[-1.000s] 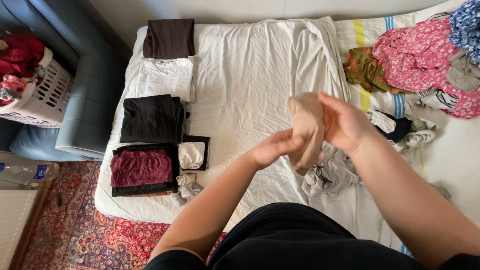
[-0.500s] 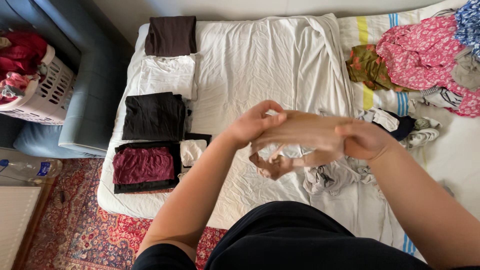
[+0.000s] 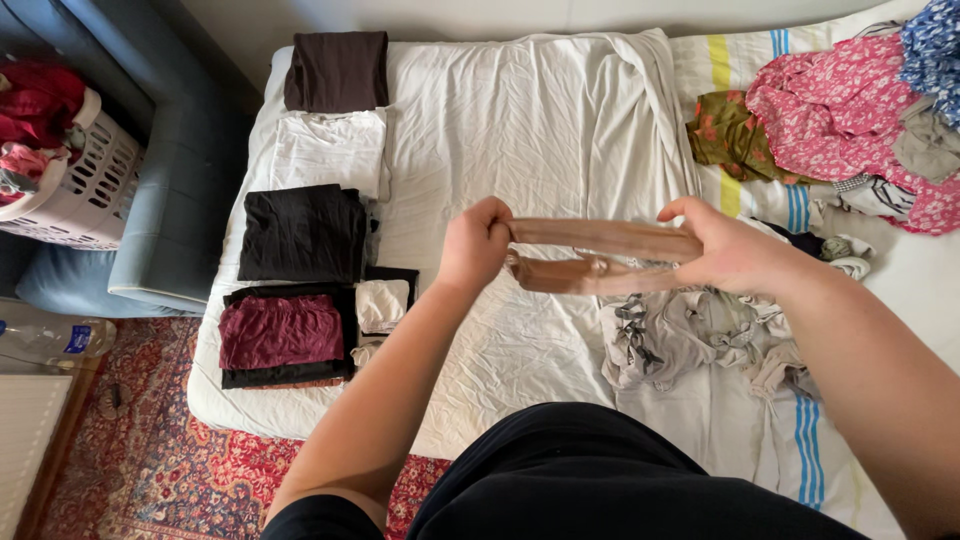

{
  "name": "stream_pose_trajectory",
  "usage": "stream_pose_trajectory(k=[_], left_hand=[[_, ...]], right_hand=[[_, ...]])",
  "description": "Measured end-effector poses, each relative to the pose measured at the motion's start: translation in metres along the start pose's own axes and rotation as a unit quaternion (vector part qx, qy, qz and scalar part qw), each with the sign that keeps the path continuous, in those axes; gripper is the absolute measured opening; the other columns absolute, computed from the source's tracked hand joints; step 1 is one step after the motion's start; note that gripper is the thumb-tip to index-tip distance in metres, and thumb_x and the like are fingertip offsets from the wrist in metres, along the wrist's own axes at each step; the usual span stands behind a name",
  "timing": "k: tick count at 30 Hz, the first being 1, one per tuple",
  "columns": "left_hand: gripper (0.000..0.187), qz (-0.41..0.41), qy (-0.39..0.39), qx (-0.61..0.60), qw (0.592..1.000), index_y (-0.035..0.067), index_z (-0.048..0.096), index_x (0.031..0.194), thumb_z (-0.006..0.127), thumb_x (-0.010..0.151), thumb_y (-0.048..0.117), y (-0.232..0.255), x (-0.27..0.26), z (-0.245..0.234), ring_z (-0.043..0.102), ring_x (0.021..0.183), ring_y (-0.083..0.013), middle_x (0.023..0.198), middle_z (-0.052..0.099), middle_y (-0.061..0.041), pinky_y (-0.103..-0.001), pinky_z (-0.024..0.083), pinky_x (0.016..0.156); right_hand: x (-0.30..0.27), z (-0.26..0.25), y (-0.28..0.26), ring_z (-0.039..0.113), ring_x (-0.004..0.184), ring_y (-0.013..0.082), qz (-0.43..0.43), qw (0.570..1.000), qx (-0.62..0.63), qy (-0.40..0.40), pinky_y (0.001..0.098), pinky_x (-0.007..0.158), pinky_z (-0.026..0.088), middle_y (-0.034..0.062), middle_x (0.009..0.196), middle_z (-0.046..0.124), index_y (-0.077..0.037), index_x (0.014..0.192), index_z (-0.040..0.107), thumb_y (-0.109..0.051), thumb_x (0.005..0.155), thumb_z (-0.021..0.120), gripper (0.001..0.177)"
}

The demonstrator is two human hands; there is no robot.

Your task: The person folds various pieces of clothing, including socks, underwear, and shirts, on a bed. They pick up each item, smooth it out, fold it neatly, and place it into a growing stack on the left side of the bed.

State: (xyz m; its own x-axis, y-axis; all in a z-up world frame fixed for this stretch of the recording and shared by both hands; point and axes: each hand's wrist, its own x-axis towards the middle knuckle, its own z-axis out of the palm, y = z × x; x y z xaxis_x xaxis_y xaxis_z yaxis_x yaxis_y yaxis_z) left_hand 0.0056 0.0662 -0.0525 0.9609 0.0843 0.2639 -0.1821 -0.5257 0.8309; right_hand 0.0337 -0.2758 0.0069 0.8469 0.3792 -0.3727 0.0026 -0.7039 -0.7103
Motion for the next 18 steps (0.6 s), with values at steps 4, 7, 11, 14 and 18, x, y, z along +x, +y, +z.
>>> stream_pose_trajectory(k=[4, 7, 11, 14, 18], left_hand=[[0.02, -0.246, -0.131, -0.388, 0.878, 0.004, 0.061, 0.099, 0.045, 0.086, 0.004, -0.001, 0.007, -0.008, 0.052, 0.064, -0.0176, 0.073, 0.056, -0.004, -0.036, 0.045, 0.053], [0.026, -0.116, -0.175, -0.029, 0.977, 0.007, 0.057, 0.098, 0.077, 0.081, 0.011, 0.007, -0.003, -0.014, 0.066, 0.071, -0.0263, 0.075, 0.061, -0.009, -0.04, 0.054, 0.064], [0.029, 0.054, -0.135, 0.097, 0.985, 0.006, 0.061, 0.102, 0.063, 0.074, -0.002, 0.008, -0.009, -0.018, 0.065, 0.088, -0.0385, 0.099, 0.064, -0.018, -0.046, 0.053, 0.074], [0.022, 0.031, -0.124, 0.112, 0.985, 0.008, 0.064, 0.099, 0.063, 0.079, -0.001, 0.0, -0.007, -0.026, 0.065, 0.097, -0.0406, 0.107, 0.068, -0.017, -0.047, 0.053, 0.08], [0.019, -0.053, -0.126, 0.163, 0.977, 0.008, 0.065, 0.097, 0.07, 0.079, 0.004, -0.01, -0.003, -0.046, 0.067, 0.094, -0.0395, 0.101, 0.072, -0.019, -0.046, 0.053, 0.08]], right_hand=[[0.005, -0.008, 0.006, 0.064, 0.087, 0.0217, -0.029, 0.994, -0.054, 0.094, 0.0363, 0.074, 0.051, 0.0119, 0.1, 0.068, -0.007, 0.127, 0.057, 0.002, 0.081, 0.058, 0.047], [0.006, -0.012, 0.015, 0.064, 0.083, 0.0231, -0.03, 0.991, -0.056, 0.118, 0.0374, 0.072, 0.05, 0.0108, 0.094, 0.069, -0.005, 0.118, 0.064, 0.001, 0.086, 0.05, 0.035], [0.002, -0.017, 0.02, 0.069, 0.081, 0.0232, 0.05, 0.991, -0.013, 0.122, 0.038, 0.07, 0.052, 0.0134, 0.088, 0.072, -0.005, 0.113, 0.068, -0.001, 0.09, 0.046, 0.033], [-0.006, -0.03, 0.028, 0.071, 0.079, 0.0253, 0.067, 0.981, -0.104, 0.148, 0.0398, 0.071, 0.052, 0.0114, 0.092, 0.077, -0.007, 0.115, 0.07, -0.002, 0.089, 0.051, 0.033], [-0.013, -0.045, 0.058, 0.071, 0.082, 0.0252, 0.052, 0.967, -0.187, 0.165, 0.0378, 0.075, 0.053, 0.014, 0.095, 0.077, -0.006, 0.109, 0.075, -0.002, 0.082, 0.062, 0.03]])
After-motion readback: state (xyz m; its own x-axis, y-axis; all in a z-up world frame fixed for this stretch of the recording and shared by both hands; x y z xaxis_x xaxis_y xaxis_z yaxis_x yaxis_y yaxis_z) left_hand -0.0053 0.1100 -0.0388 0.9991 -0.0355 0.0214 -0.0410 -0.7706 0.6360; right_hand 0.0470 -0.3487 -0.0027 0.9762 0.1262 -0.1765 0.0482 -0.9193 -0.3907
